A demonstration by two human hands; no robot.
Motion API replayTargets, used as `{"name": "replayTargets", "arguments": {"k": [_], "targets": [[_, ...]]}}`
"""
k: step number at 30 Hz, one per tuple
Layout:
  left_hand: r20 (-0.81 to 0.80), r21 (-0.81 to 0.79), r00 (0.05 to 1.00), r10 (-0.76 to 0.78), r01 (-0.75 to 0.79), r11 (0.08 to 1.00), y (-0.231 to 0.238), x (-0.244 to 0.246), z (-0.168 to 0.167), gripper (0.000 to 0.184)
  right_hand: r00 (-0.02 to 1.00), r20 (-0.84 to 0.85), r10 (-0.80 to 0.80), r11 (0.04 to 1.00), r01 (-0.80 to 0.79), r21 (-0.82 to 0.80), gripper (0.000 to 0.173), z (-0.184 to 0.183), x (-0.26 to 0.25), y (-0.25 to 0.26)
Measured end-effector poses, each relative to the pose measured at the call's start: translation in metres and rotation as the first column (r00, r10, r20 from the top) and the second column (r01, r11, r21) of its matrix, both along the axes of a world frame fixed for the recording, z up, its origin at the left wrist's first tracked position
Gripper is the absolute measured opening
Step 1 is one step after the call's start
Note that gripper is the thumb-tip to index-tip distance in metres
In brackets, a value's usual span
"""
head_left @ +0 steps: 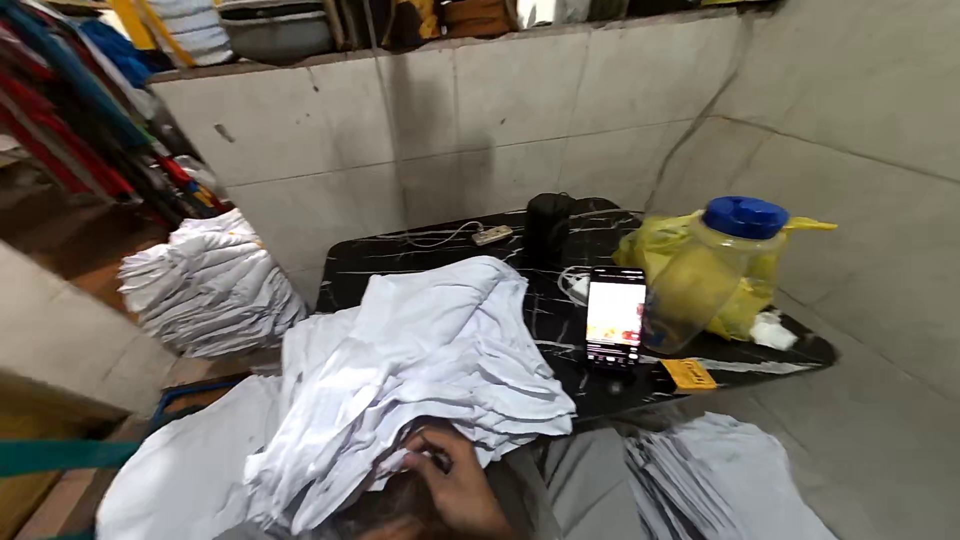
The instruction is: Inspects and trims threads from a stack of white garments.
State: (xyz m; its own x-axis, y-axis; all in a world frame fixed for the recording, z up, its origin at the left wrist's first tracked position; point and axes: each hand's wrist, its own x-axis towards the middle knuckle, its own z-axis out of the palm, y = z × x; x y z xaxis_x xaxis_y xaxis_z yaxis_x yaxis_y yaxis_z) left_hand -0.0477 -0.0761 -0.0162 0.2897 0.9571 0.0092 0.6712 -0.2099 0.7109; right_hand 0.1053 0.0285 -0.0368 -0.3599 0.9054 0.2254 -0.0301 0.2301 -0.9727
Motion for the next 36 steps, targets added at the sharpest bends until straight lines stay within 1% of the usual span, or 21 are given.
{"name": "replayTargets", "arguments": {"k": [1,3,5,6,8,10,12,14,15,17,18,20,22,27,30,33,36], "targets": [[0.078,0.113,0.995,0.066,-0.074,0.991,0.002,-0.004,-0.001,0.018,1.000,-0.009,0.003,1.000,-0.003,-0.028,0.015,0.001,0.001,0.000],[0.224,0.299,0.954,0.199,-0.262,0.918,0.008,-0.010,0.004,0.011,1.000,-0.017,0.001,0.999,-0.002,-0.041,0.014,-0.001,0.002,0.001],[0.256,0.405,0.915,0.311,-0.394,0.825,0.014,-0.015,0.012,0.013,1.000,-0.019,-0.011,0.999,0.010,-0.040,0.013,-0.003,0.001,0.002],[0.246,0.438,0.906,0.345,-0.421,0.794,0.018,-0.017,0.014,0.016,1.000,-0.014,-0.015,0.999,0.014,-0.042,0.012,-0.003,0.000,0.002],[0.204,0.473,0.911,0.359,-0.413,0.779,0.023,-0.021,0.016,0.024,1.000,-0.009,-0.010,0.999,0.010,-0.045,0.012,-0.001,0.001,0.003],[0.128,0.478,0.930,0.346,-0.363,0.800,0.025,-0.022,0.017,0.029,1.000,-0.007,-0.005,0.999,0.004,-0.043,0.013,0.000,0.002,0.003],[0.029,0.481,0.927,0.373,-0.340,0.808,0.027,-0.017,0.017,0.036,1.000,-0.006,-0.006,0.999,0.005,-0.040,0.012,0.001,0.002,0.002],[-0.040,0.536,0.900,0.434,-0.347,0.770,0.031,-0.010,0.011,0.033,1.000,-0.006,-0.013,1.000,0.013,-0.010,0.012,0.000,0.001,0.001],[-0.059,0.576,0.884,0.464,-0.349,0.739,0.034,-0.007,0.008,0.028,1.000,-0.002,-0.013,1.000,0.013,0.013,0.012,-0.001,0.001,0.000],[-0.080,0.629,0.861,0.502,-0.347,0.696,0.036,-0.007,0.005,0.024,1.000,0.020,-0.006,0.999,0.006,0.035,0.014,0.000,0.002,-0.001],[-0.084,0.625,0.864,0.497,-0.343,0.701,0.035,-0.009,0.007,0.024,0.999,0.032,-0.001,1.000,0.000,0.028,0.015,0.001,0.003,-0.001],[-0.079,0.579,0.893,0.442,-0.320,0.750,0.031,-0.012,0.012,0.021,0.999,0.052,0.004,1.000,-0.005,0.022,0.016,0.003,0.006,-0.002],[-0.063,0.542,0.922,0.381,-0.289,0.789,0.025,-0.016,0.015,0.018,0.997,0.081,0.003,0.999,-0.008,0.051,0.017,0.004,0.008,-0.003],[-0.045,0.522,0.939,0.340,-0.268,0.810,0.023,-0.025,0.013,0.020,0.985,0.173,0.024,0.990,-0.048,0.133,0.020,0.004,0.006,-0.003],[0.025,0.525,0.947,0.320,-0.285,0.802,0.024,-0.025,0.014,0.022,0.978,0.206,0.031,0.986,-0.063,0.154,0.020,0.008,0.005,-0.004],[0.099,0.511,0.960,0.262,-0.275,0.814,0.027,-0.025,0.014,0.022,0.970,0.242,0.021,0.980,-0.068,0.189,0.018,0.012,0.005,-0.005],[0.114,0.496,0.960,0.257,-0.279,0.822,0.027,-0.026,0.011,0.021,0.943,0.334,0.004,0.971,-0.084,0.224,0.020,0.016,0.006,-0.006]]}}
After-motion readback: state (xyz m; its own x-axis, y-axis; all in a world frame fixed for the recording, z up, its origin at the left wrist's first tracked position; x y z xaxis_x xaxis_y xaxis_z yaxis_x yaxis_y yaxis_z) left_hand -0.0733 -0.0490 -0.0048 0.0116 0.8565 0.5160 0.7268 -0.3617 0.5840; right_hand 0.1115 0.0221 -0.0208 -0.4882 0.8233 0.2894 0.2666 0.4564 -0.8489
